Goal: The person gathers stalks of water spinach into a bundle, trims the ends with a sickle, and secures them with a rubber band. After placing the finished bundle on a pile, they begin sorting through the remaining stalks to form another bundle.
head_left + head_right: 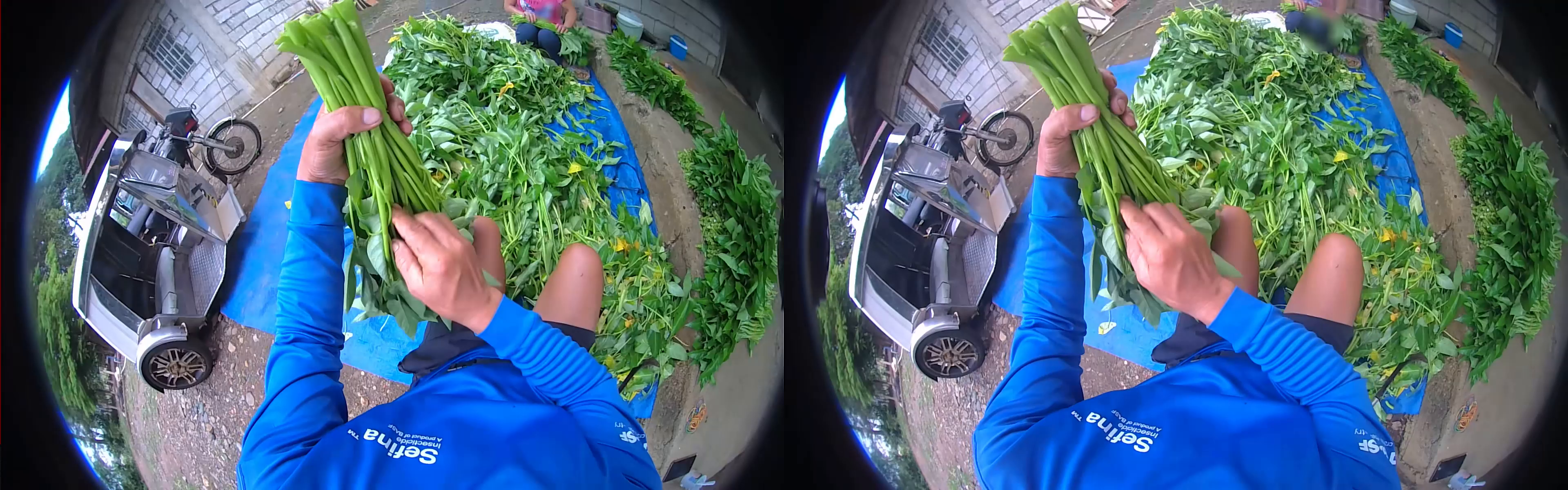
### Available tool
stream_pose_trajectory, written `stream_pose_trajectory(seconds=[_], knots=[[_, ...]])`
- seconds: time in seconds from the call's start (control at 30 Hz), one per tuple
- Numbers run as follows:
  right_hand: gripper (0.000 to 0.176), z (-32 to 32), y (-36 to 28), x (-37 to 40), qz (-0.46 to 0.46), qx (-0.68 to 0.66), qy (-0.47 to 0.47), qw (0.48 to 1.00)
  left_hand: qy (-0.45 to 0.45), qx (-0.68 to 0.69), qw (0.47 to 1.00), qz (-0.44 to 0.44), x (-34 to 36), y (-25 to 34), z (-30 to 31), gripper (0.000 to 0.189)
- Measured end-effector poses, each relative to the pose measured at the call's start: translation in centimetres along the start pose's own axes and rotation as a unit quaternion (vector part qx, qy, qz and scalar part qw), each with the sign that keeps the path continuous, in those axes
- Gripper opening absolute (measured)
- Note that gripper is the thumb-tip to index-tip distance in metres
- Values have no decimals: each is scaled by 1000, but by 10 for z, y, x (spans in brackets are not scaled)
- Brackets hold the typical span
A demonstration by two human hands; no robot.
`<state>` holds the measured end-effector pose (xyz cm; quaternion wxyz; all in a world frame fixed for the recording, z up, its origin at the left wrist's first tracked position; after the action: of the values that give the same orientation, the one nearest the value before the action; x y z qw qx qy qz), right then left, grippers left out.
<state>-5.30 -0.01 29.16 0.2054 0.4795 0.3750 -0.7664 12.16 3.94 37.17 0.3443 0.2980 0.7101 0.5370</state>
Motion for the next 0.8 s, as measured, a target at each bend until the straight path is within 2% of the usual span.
stream_pose_trajectory(seconds=[0.03, 0.1, 0.13, 0.17, 0.23, 0.27, 0.37, 0.4, 0.5, 0.53, 0.63, 0.77, 0.8], knots=[[35, 1, -5, -1, 14, -49, 2, 999, 6, -2, 1000, -18, 1, 9, 4, 59], [33, 24, 1, -3, -44, -77, 42, 995, -15, 11, 999, -40, 6, 24, 10, 62], [28, 31, 13, -6, -70, -90, 107, 988, -21, 23, 998, -47, 10, 29, 11, 62], [18, 37, 20, -16, -61, 9, 107, 992, -29, 36, 998, -52, 14, 32, 11, 63], [16, 33, 33, -39, -45, -31, 92, 994, -52, 75, 994, -55, 15, 33, 11, 56], [15, 25, 43, -45, -73, -128, 73, 986, -51, 78, 994, -54, 16, 33, 12, 57], [13, 15, 58, -56, -130, -187, 15, 974, -29, 74, 995, -57, 19, 32, 18, 59], [12, 21, 54, -63, -89, -157, 25, 983, -17, 71, 996, -56, 18, 30, 22, 61], [13, 30, 57, -61, -149, -142, -18, 978, 20, 67, 995, -66, 18, 25, 37, 63], [15, 35, 51, -67, -100, -118, -18, 988, 19, 73, 995, -66, 17, 23, 37, 63], [19, 46, 43, -73, -179, -108, -66, 976, 20, 84, 994, -65, 13, 19, 38, 62], [23, 28, 62, -69, -152, -186, -28, 970, -6, 102, 993, -59, 11, 13, 19, 61], [29, 25, 66, -71, -185, -180, -50, 965, -8, 101, 993, -57, 11, 13, 15, 59]])
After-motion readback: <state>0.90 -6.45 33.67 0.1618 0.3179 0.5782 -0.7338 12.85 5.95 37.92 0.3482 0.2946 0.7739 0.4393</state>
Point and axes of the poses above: each hand's wrist, its own x-axis away from the middle knuckle, its own z-axis out of the back of the hand, y = z × x, the point moved 9 cm from there along -x, towards the middle knuckle, and after that the axes turned 11 degrees about z, right-handed, at the moved point
